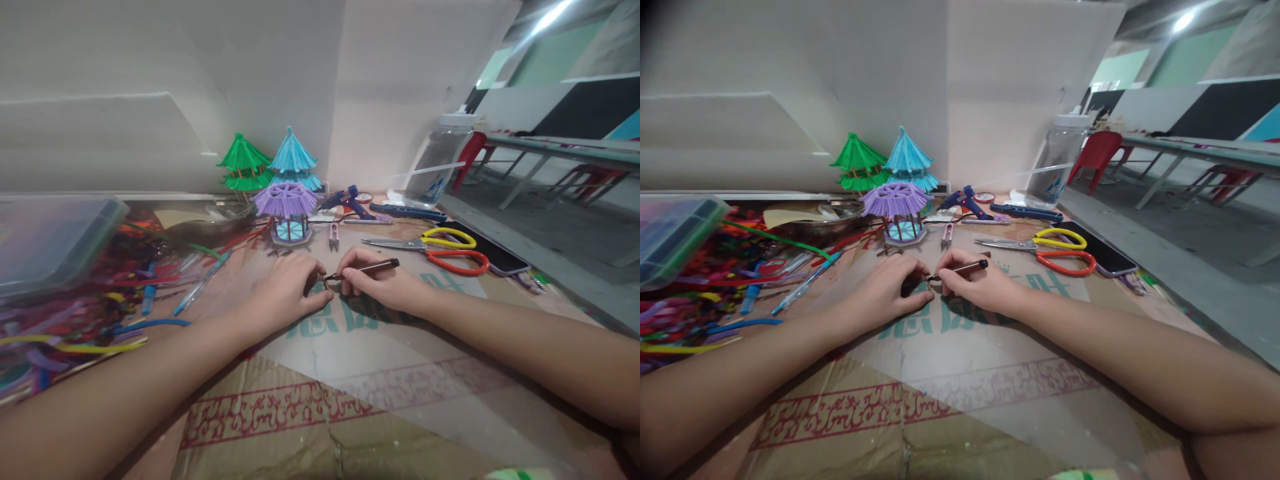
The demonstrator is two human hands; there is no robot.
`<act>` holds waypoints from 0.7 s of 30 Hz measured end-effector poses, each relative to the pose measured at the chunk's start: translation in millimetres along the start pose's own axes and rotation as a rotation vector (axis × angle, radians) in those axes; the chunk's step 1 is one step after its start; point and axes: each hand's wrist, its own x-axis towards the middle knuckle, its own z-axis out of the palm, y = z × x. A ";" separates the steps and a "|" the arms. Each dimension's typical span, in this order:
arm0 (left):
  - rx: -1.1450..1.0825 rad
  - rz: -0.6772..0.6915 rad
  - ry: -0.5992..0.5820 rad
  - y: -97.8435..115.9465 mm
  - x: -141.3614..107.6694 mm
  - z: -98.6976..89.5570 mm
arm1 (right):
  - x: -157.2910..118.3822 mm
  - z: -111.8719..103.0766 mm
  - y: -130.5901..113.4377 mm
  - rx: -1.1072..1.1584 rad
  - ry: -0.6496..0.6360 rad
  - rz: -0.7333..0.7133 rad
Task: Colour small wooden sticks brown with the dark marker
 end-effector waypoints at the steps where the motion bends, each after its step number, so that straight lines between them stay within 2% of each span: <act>1: 0.002 0.000 0.000 0.0 0.0 0.0 | -0.2 -0.1 0.1 0.000 0.000 0.001; 21: -0.011 -0.004 0.002 0.0 0.1 0.2 | 0.8 0.7 -0.1 0.003 0.021 0.014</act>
